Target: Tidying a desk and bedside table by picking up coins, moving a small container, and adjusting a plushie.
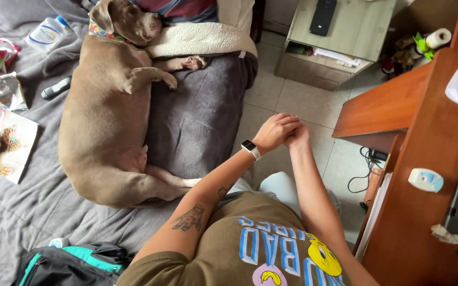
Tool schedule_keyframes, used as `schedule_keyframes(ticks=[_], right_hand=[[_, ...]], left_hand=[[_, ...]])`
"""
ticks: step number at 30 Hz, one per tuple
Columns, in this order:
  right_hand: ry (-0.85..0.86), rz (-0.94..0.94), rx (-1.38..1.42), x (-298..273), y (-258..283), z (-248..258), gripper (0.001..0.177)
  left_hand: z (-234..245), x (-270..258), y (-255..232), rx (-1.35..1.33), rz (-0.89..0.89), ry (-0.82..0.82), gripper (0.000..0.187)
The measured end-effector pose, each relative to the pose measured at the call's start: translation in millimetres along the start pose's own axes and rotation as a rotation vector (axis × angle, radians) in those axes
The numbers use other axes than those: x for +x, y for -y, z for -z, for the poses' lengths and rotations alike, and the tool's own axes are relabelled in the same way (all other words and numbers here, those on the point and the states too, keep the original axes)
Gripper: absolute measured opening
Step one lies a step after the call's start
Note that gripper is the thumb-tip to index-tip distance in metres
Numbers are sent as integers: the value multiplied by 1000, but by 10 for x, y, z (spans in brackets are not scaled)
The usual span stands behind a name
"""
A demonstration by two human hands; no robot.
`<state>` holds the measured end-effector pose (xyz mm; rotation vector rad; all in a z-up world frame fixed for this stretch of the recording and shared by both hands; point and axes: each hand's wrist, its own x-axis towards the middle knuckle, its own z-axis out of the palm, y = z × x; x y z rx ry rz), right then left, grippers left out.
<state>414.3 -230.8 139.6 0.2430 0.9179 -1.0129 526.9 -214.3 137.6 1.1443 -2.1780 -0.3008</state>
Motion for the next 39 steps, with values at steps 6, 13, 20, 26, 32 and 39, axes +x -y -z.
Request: schedule_keyframes(ticks=[6,13,20,26,32,39], right_hand=[[-66,28,-143,1094,642,508,32],[-93,25,-402,1064,1519,302,14],[-33,63,-422,1140,1973,258,12],[18,252,-707,1188,2201,-130,31],[22,547,-1504,1515,2409,-742,41],[-114,633,-1891,1666,2769,-1847,46]], left_hand=[[-189,378,138,-146,185,72,69],[-593,1131,232,-345,350,178,81],[-912,1600,346,-413,424,192,75],[-1203,1869,635,-1083,795,59,75],[-1512,2318,1362,-2140,1178,40,27],[-1224,3285,2118,-2021,1083,443,46]])
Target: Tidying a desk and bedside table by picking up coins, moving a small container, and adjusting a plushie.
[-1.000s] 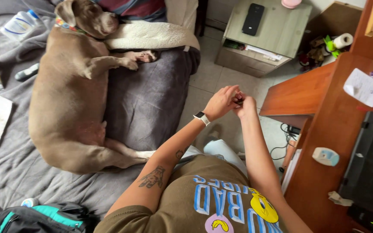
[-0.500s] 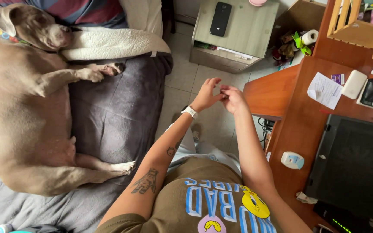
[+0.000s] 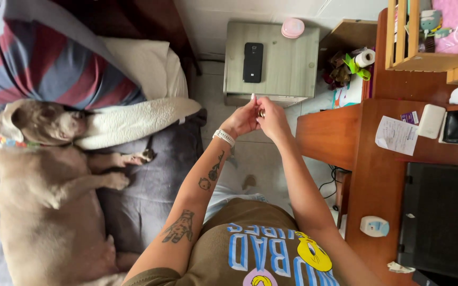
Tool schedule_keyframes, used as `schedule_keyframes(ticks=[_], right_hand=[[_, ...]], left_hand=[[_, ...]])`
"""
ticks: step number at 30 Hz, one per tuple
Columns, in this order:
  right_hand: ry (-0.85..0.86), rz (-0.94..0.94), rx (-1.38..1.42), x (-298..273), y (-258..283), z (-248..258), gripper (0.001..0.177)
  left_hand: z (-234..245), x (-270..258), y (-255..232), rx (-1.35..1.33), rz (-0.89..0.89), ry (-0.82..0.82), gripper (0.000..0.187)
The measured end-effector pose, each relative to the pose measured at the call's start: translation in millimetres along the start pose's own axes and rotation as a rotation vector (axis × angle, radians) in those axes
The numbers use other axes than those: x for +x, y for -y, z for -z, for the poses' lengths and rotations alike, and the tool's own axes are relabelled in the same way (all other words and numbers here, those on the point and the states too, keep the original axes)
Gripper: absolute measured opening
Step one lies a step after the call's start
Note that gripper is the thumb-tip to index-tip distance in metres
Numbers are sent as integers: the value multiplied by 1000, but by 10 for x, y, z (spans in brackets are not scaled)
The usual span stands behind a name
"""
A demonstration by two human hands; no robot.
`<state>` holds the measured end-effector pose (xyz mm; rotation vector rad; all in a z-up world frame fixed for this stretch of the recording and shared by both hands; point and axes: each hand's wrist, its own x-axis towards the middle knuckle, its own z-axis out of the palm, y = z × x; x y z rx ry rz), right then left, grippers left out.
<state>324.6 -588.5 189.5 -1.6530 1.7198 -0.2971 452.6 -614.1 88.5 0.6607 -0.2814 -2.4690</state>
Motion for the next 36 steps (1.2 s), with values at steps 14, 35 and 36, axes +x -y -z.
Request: schedule_keyframes(ticks=[14,35,36], right_hand=[[-43,-131,-178,877,355,317,42],[-96,-142,-9,1247,150,472,31],[-102,-159,3,1258,108,466,32]], left_hand=[[-763,220,-1109,-242,66,-79,57],[-750,418,-1330,-208,-142,143,85],[-763,418,-1313,-230,-146,145,83]])
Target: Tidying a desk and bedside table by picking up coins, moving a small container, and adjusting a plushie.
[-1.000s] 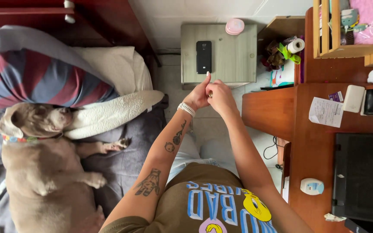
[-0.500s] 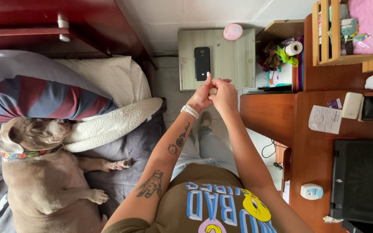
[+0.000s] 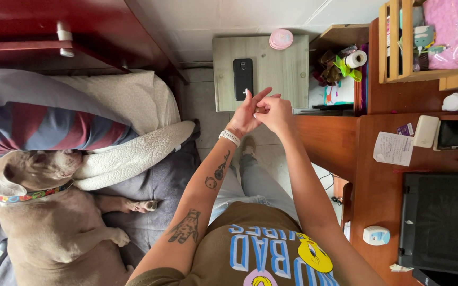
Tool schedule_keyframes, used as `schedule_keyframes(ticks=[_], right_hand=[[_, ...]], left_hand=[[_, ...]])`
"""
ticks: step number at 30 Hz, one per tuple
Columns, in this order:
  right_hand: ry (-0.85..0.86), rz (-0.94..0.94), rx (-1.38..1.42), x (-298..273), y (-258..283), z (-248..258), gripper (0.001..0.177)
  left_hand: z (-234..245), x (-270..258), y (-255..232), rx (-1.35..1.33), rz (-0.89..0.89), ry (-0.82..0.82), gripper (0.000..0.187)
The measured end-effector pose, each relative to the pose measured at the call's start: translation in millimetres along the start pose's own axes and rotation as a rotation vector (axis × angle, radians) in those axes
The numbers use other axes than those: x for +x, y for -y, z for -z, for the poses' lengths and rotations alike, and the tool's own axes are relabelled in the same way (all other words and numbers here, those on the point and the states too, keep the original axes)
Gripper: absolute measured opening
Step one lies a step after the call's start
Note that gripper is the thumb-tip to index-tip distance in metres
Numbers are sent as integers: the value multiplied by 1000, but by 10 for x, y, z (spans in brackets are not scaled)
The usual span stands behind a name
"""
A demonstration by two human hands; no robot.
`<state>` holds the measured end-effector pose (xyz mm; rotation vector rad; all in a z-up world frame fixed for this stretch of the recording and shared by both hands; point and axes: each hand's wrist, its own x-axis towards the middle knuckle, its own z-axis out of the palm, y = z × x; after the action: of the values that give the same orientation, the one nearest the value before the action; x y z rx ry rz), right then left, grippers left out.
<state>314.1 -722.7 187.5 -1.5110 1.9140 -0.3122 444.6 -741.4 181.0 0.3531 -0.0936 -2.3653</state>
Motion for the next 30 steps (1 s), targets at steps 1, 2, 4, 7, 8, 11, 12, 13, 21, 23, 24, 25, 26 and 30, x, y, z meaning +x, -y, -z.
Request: schedule_keyframes(ticks=[1,2,4,7,8,11,12,13,21,23,24,25,26,30], right_hand=[[2,-4,0,21,-35,-19,32],[-8,-10,-3,43,-73,-33,32],[-18,-18,-6,95,-173,-75,33],[-24,-40,6,163,-304,-111,35],[-10,-66,0,170,-307,-85,35],[0,-98,-6,244,-461,-99,35],[-7,-98,-6,291,-534,-118,37],[-8,-100,-6,321,-592,-139,37],[-42,-158,70,882,-1204,-403,34],[-51,-124,109,1081,-1471,-574,36],[-52,-92,145,1171,-1613,-675,38],[-57,-94,147,1268,-1689,-748,38],[-81,-91,142,1365,-1776,-825,33],[-156,-118,126,1844,-2354,-1279,25]], left_hand=[[21,25,16,-3,3,-3,83],[38,52,36,5,-7,-8,84],[115,126,84,11,-16,-15,84],[344,278,190,10,-1,-33,83],[444,336,239,44,17,-47,82],[707,511,370,119,54,-69,81],[789,580,402,162,70,-75,81],[739,612,396,162,72,-75,81],[1660,1425,721,272,55,-261,79],[1656,1504,711,260,70,-283,77],[1669,1531,718,241,85,-311,75],[1803,1634,736,244,89,-307,75],[1944,1740,764,225,81,-359,66],[2912,2252,1066,206,42,-441,47]])
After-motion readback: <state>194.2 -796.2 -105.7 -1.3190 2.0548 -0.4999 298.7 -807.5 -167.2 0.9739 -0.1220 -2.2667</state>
